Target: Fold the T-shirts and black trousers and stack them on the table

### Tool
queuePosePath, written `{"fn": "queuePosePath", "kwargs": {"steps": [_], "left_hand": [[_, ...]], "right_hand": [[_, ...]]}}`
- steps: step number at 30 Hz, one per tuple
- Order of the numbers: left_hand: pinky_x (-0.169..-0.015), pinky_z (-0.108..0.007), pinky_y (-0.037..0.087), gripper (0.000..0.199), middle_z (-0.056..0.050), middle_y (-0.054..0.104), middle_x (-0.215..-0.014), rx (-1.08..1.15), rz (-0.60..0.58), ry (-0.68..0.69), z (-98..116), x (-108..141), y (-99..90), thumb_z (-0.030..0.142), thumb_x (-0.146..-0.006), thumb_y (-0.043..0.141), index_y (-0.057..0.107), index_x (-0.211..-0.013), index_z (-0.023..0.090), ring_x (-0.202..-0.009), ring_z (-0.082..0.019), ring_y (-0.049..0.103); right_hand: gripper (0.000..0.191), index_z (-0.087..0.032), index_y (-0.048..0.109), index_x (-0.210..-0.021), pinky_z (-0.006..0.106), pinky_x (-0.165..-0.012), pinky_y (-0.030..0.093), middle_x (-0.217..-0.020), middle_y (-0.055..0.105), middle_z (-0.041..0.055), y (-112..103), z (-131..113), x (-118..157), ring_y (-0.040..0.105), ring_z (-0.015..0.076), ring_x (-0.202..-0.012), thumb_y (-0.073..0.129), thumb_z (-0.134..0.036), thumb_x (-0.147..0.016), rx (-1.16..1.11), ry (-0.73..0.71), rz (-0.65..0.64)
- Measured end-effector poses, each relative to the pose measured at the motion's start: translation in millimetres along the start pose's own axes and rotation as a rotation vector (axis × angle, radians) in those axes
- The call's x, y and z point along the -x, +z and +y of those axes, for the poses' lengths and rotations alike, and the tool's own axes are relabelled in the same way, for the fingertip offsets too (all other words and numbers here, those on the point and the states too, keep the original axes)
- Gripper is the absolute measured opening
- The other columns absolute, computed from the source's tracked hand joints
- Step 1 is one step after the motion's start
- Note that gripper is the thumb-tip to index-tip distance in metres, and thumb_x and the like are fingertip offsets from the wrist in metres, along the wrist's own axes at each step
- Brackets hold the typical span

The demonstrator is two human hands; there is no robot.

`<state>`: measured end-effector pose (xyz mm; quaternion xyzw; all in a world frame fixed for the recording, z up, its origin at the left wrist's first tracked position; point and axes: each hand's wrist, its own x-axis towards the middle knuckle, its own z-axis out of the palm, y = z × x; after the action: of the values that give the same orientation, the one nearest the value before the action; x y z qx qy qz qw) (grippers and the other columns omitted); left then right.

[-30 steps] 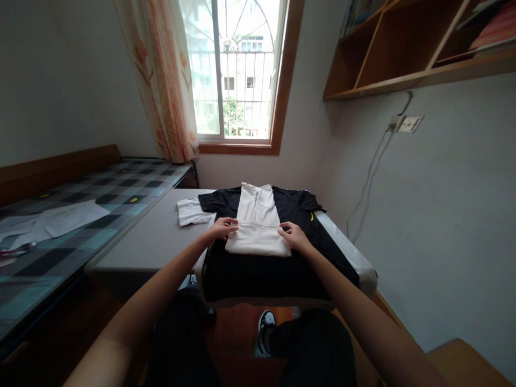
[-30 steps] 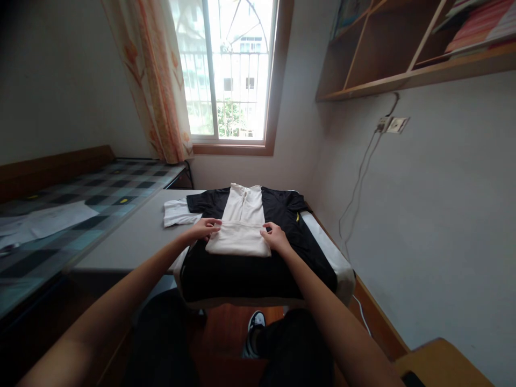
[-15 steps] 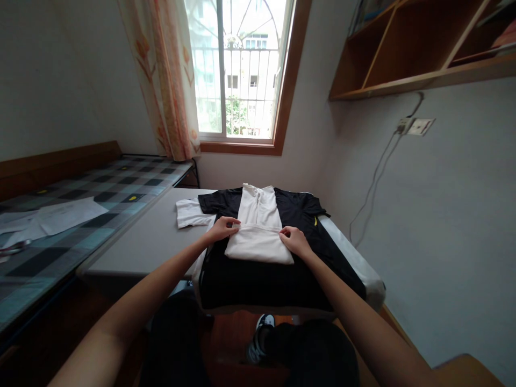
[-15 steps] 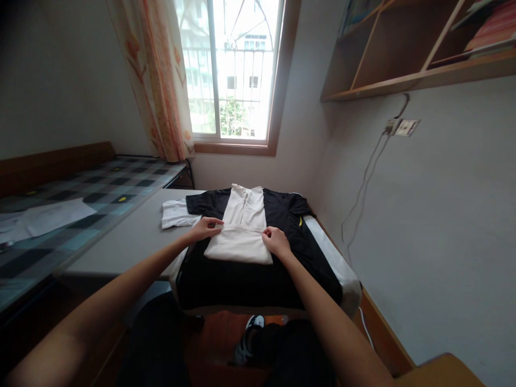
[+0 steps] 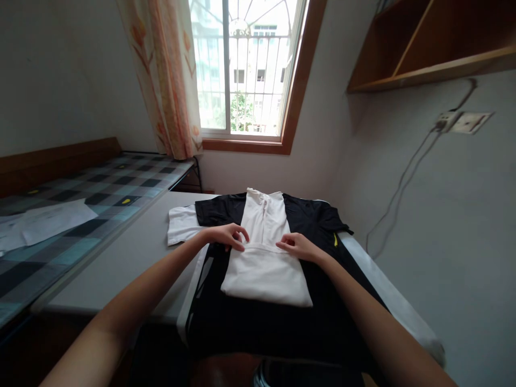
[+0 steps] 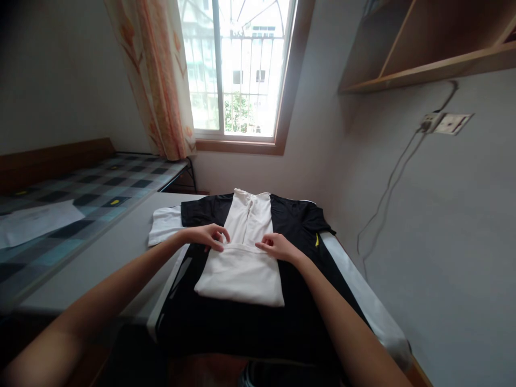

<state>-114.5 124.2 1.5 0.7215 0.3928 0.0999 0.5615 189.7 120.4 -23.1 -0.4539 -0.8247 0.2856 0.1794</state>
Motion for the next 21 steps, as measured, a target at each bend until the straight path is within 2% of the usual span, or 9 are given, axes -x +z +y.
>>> {"fn": "queuePosePath", "kwargs": {"steps": [3, 8, 12, 14, 18, 21], "left_hand": [[-0.044, -0.017, 0.04, 0.054, 0.005, 0.054, -0.066, -0.004, -0.032, -0.008, -1.7, -4.8, -1.1, 0.045, -0.057, 0.084, 0.063, -0.097, 0.015, -0.052, -0.007, 0.048], [-0.044, -0.016, 0.04, 0.054, 0.004, 0.053, -0.072, 0.004, 0.001, 0.063, -11.1, -1.7, 1.6, 0.045, -0.062, 0.081, 0.062, -0.103, 0.016, -0.054, -0.006, 0.047], [-0.046, -0.017, 0.041, 0.055, 0.003, 0.056, -0.078, 0.02, 0.047, 0.12, -15.6, 4.2, 2.5, 0.046, -0.065, 0.079, 0.062, -0.108, 0.017, -0.056, -0.006, 0.048], [-0.047, -0.018, 0.04, 0.054, 0.002, 0.058, -0.078, -0.003, 0.049, 0.128, -15.4, 4.7, 1.6, 0.047, -0.065, 0.079, 0.063, -0.107, 0.017, -0.057, -0.007, 0.049], [-0.048, -0.018, 0.035, 0.046, 0.001, 0.058, -0.072, -0.089, 0.05, 0.143, -15.0, 0.0, -1.7, 0.046, -0.064, 0.08, 0.07, -0.095, 0.014, -0.059, -0.008, 0.049], [-0.047, -0.018, 0.031, 0.042, 0.003, 0.052, -0.06, -0.145, 0.051, 0.158, -17.1, -4.8, -4.7, 0.045, -0.062, 0.082, 0.073, -0.086, 0.013, -0.055, -0.007, 0.045]], "right_hand": [[0.047, -0.015, 0.061, -0.07, 0.023, -0.054, 0.033, -0.065, 0.058, 0.0016, -3.2, -3.6, 2.5, 0.048, 0.0127, -0.061, 0.058, -0.062, -0.077, -0.003, 0.016, -0.08], [0.048, -0.016, 0.058, -0.068, 0.024, -0.054, 0.031, -0.065, 0.055, 0.0006, -6.0, -9.4, 2.1, 0.046, 0.0123, -0.061, 0.06, -0.064, -0.075, 0.061, 0.047, -0.105], [0.047, -0.017, 0.054, -0.066, 0.024, -0.051, 0.026, -0.06, 0.049, -0.0025, -16.6, -13.0, -5.0, 0.041, 0.0107, -0.058, 0.066, -0.063, -0.068, 0.109, 0.102, -0.26], [0.047, -0.017, 0.052, -0.065, 0.023, -0.052, 0.026, -0.062, 0.047, -0.0034, -23.0, -12.7, -10.1, 0.039, 0.0102, -0.059, 0.069, -0.061, -0.065, 0.135, 0.085, -0.344], [0.045, -0.017, 0.052, -0.064, 0.023, -0.053, 0.026, -0.065, 0.045, -0.0035, -30.6, -7.5, -18.0, 0.038, 0.0095, -0.061, 0.07, -0.057, -0.066, 0.127, 0.017, -0.442], [0.044, -0.016, 0.054, -0.066, 0.023, -0.053, 0.027, -0.064, 0.046, -0.0037, -33.3, -3.3, -18.8, 0.038, 0.009, -0.06, 0.069, -0.058, -0.067, 0.06, 0.038, -0.468]]}}
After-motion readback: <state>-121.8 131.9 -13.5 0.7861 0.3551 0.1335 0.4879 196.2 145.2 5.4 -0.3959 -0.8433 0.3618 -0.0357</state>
